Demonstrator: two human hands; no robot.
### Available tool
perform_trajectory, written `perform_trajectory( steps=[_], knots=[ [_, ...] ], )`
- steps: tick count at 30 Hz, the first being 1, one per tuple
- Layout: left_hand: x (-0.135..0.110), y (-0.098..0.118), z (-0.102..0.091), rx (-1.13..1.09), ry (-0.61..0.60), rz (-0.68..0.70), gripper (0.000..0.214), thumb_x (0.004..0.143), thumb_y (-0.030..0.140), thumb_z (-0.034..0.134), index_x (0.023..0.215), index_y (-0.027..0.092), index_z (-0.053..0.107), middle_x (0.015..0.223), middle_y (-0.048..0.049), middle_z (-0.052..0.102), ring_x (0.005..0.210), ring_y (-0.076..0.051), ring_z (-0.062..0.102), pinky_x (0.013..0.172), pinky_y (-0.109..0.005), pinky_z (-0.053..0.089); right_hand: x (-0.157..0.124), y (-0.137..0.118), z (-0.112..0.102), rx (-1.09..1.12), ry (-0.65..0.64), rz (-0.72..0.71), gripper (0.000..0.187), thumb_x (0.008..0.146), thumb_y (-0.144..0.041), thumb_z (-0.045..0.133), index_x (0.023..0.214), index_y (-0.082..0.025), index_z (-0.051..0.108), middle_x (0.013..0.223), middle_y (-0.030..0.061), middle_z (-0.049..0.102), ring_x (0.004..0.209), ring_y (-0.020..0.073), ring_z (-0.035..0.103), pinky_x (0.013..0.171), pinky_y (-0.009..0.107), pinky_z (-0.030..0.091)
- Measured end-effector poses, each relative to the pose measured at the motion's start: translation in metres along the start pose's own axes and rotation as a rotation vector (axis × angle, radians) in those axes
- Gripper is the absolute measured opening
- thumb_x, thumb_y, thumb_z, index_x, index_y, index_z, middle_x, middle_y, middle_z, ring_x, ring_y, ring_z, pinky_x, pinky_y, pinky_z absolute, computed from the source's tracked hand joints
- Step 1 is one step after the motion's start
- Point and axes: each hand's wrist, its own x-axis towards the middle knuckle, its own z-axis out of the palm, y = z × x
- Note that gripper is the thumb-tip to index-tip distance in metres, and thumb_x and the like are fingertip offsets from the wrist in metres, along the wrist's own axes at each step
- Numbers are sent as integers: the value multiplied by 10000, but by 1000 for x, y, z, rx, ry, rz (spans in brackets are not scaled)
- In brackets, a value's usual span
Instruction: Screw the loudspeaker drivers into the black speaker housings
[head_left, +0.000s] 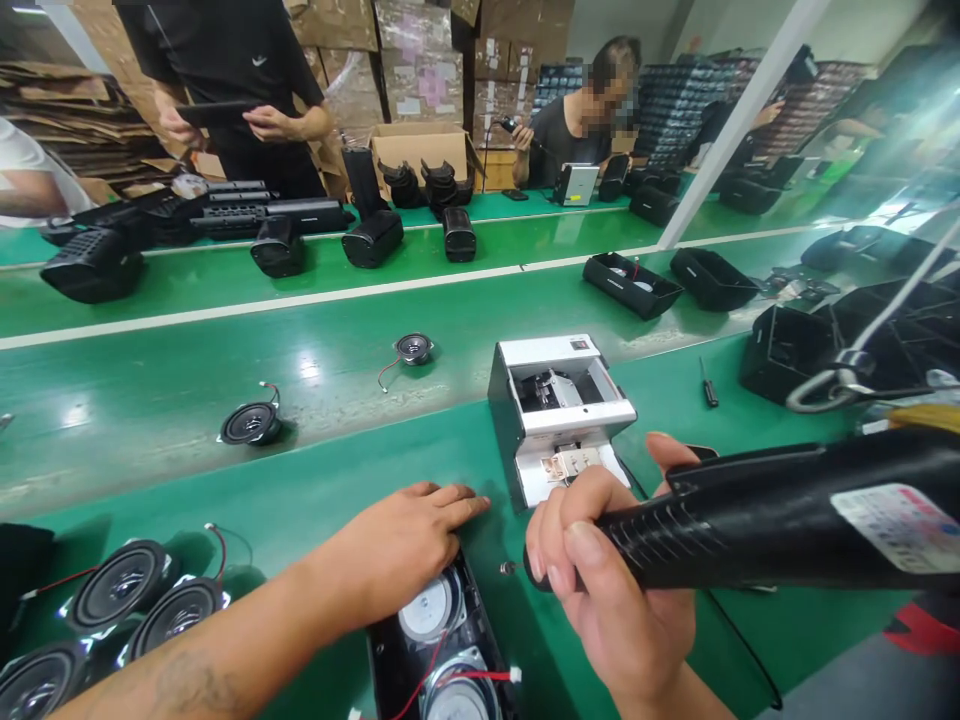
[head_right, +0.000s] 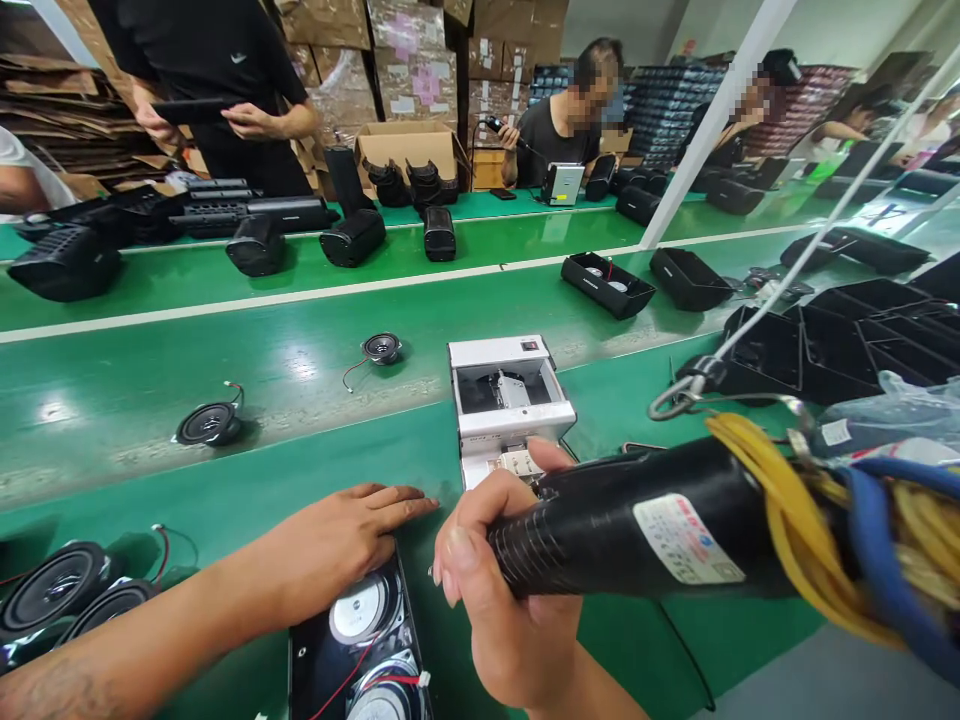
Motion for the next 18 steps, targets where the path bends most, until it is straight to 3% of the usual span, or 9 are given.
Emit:
perform_trajectory(
  steps=[4, 6, 9, 12, 15, 18],
  knots=[
    [-10, -3, 2, -96, -20, -83, 397, 1041, 22, 523, 1070, 180, 886, 1701, -62, 640, 1514, -238, 669, 1263, -336, 538, -1, 3, -5, 10, 3, 2, 451, 1146, -209, 648, 1523, -408, 501, 796, -90, 602, 548, 97, 561, 566, 251, 556],
    [-13, -5, 5, -143, -29, -135, 386, 994, 5, 542, 1027, 185, 882, 1734, -57, 600, 1539, -239, 647, 1276, -321, 523, -2, 5, -8, 8, 9, 4, 446, 1147, -202, 642, 1520, -398, 496, 795, -89, 598, 551, 98, 560, 569, 248, 564],
    [-13, -5, 10, -166, -36, -242, 314, 951, 7, 589, 890, 166, 852, 1792, -155, 490, 1590, -347, 584, 1308, -467, 520, -2, 6, -10, 0, 17, 9, 446, 1149, -208, 637, 1525, -391, 483, 790, -88, 596, 554, 103, 569, 567, 250, 568],
    [-11, -1, 15, -167, -58, -316, 303, 947, -5, 587, 838, 147, 825, 1812, -242, 392, 1616, -438, 518, 1353, -643, 428, -2, 4, -7, 8, 47, 22, 479, 1142, -220, 651, 1549, -389, 463, 779, -93, 597, 545, 105, 565, 559, 248, 560],
    [-12, 3, 13, -181, -97, -359, 290, 939, -19, 582, 866, 127, 822, 1791, -298, 379, 1594, -462, 533, 1346, -662, 430, 1, 4, 3, 51, 55, -2, 405, 1144, -247, 651, 1487, -410, 510, 764, -105, 587, 521, 97, 539, 550, 241, 538],
    [-15, 7, 6, -205, -118, -386, 314, 919, -35, 582, 991, 127, 841, 1791, -307, 379, 1648, -436, 463, 1374, -675, 368, 0, 14, 13, 73, -17, -39, 372, 1134, -269, 655, 1440, -435, 524, 783, -97, 585, 523, 111, 541, 554, 273, 534]
  ],
)
